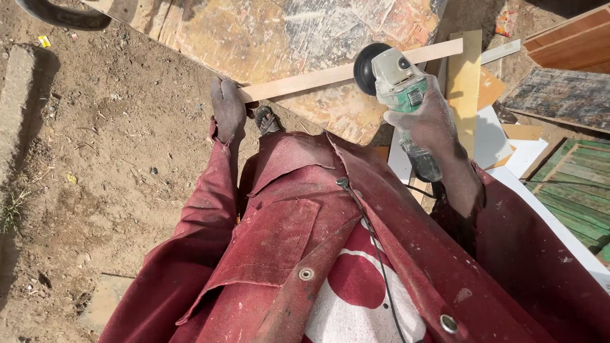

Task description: Using an angle grinder with a sanding disc to smooth the edges and surfaces of wooden slats on a workbench.

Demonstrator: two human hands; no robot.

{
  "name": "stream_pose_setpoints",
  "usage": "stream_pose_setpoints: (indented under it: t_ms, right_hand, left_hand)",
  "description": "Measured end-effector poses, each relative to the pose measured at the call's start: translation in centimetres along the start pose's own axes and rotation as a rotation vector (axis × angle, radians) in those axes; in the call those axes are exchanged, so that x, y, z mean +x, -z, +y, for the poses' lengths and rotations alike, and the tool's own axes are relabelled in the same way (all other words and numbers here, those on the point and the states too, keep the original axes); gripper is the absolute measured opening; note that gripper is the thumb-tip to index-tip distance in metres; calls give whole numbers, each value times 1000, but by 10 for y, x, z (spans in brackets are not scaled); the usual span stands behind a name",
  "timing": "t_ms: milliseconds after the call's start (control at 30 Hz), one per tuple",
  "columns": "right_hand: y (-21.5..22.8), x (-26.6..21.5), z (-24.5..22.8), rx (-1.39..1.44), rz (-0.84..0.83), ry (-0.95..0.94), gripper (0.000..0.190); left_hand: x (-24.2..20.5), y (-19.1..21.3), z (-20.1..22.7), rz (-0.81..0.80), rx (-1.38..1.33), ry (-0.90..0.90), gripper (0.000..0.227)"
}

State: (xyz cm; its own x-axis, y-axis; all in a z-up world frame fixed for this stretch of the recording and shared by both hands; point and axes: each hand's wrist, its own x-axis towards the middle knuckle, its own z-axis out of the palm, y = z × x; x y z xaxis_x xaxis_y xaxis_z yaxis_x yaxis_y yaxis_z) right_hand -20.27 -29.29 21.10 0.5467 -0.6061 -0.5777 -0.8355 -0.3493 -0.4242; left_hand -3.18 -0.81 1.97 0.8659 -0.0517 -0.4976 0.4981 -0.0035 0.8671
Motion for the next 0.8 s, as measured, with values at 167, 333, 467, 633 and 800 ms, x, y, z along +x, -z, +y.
stream_pose_setpoints:
  t_ms: [167,333,467,633,800]
  right_hand:
    - [37,12,33,115,38,86,58]
    - [-11,7,-11,-9,22,48,68]
    - [-57,-2,-47,-113,-138,72,71]
    - [-1,2,-10,-106,-171,38,79]
    - [76,17,47,114,134,-73,43]
  left_hand:
    - [4,-2,-7,30,-12,-1,24]
    - [7,-2,-19,36,4,-47,26]
    - [-6,-4,0,62,65,1,22]
    - [29,19,-38,81,185,-21,19]
    - [46,26,-59,132,232,-11,17]
